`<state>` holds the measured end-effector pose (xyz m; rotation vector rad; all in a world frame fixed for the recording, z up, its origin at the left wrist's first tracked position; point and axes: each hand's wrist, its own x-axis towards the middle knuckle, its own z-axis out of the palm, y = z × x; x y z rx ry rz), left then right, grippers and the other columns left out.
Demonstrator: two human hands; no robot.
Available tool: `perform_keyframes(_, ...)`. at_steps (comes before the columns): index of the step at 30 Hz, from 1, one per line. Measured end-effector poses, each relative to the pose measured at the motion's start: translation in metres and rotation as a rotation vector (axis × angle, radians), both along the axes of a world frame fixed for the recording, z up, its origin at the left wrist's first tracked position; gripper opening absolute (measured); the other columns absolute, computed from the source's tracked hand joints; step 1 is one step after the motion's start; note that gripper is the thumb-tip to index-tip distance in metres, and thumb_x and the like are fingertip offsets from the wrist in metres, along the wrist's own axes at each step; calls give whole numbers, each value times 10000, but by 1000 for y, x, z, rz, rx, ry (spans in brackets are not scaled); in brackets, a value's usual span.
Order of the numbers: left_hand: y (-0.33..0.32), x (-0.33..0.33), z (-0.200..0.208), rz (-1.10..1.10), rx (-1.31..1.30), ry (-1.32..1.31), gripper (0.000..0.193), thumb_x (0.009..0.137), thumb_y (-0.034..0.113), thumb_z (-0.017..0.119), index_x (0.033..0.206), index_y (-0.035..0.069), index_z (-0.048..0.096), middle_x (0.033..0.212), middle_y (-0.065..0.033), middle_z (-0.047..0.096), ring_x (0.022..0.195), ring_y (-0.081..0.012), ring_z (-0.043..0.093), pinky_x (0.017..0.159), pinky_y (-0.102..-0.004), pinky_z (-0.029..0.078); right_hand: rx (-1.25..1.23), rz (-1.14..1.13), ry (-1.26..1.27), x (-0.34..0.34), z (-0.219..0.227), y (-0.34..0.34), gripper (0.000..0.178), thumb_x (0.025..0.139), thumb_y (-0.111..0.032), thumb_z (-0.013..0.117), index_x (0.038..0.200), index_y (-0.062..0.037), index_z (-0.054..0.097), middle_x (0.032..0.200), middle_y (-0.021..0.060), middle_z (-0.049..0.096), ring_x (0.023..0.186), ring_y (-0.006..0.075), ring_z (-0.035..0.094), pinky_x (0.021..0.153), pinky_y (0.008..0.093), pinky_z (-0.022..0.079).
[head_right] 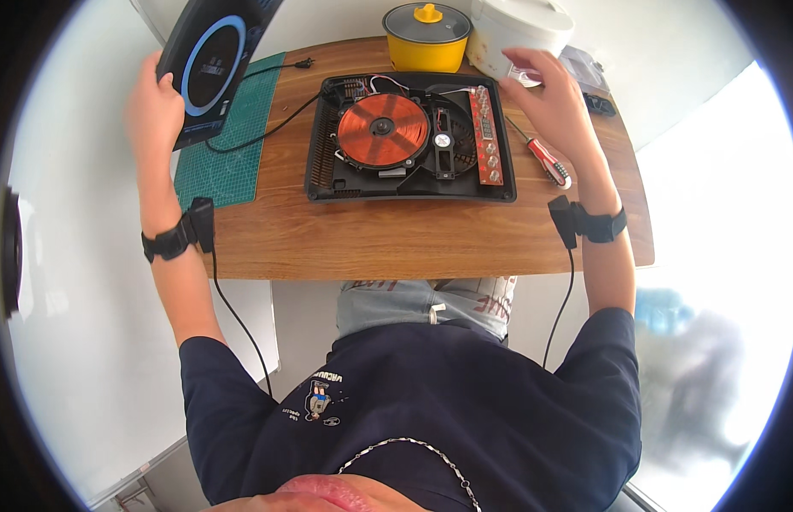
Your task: The person assembles an induction cooktop by connecting wires to the internal circuit board, installing a copper coil, and securing components with screws. They then place the top cover onto the unit and fasten it.
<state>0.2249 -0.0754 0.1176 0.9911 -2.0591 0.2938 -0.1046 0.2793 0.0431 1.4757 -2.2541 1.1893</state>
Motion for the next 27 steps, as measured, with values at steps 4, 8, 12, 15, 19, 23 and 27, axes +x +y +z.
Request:
perform_keyframes(4, 34, -3, 3, -306, -54, 187, 296, 1020, 167, 583, 1310, 136, 631, 1049, -109, 766, 966, -299, 729, 847, -430, 561, -246, 49, 268, 1, 26, -25, 421, 1009, -286, 677, 1325, -12, 633, 1280, 120, 686, 1159, 236, 671, 1006, 373, 533)
perform_keyframes(8, 65, 17, 34, -680, 117, 216, 308, 1036, 84, 581, 1336, 32, 624, 1195, -112, 738, 1133, -211, 680, 1008, -324, 492, -251, 117, 216, 32, 84, -36, 838, 1017, -397, 646, 1625, -43, 191, 1659, 209, 270, 1555, 322, 249, 1250, 503, 255)
perform_keyframes(12, 72, 14, 49, -1023, 220, 123, 281, 1040, 125, 606, 1298, 23, 656, 1161, -104, 747, 1104, -198, 687, 981, -319, 509, -509, 429, -7, 5, 94, -50, 813, 1075, -540, 467, 1612, 9, 196, 1610, 246, 360, 1521, 354, 310, 1244, 487, 247)
perform_keyframes(15, 124, -35, 45, -1045, 447, 174, 294, 868, -111, 485, 1128, -69, 615, 1002, -103, 691, 939, -145, 652, 889, -282, 510, -601, 361, -596, -91, 53, 14, 455, 1107, -332, 509, 1356, 42, 576, 1269, 119, 678, 1120, 192, 665, 983, 345, 530)
perform_keyframes(19, 100, -47, 71, -1129, 492, 13, 288, 907, -98, 506, 1171, -55, 612, 1070, -109, 689, 1021, -178, 656, 941, -308, 510, -663, 279, -434, -42, 44, 8, 525, 1118, -414, 458, 1316, 52, 597, 1146, 97, 705, 1026, 171, 670, 900, 307, 530)
perform_keyframes(23, 119, -91, 45, -868, -24, 283, 287, 949, -43, 565, 1232, -24, 611, 1221, -146, 666, 1168, -274, 633, 1022, -366, 499, -648, -14, -497, -15, 57, 22, 496, 1096, -436, 515, 1280, 8, 633, 1061, 67, 704, 911, 149, 652, 825, 283, 521)
perform_keyframes(27, 64, -86, 35, -733, -203, 362, 343, 986, 26, 601, 1329, 34, 588, 1355, -161, 610, 1308, -299, 567, 1124, -405, 428, -756, 44, -695, -48, 59, 61, 485, 1093, -418, 505, 1324, -4, 605, 1198, 119, 705, 1033, 234, 691, 917, 369, 564)
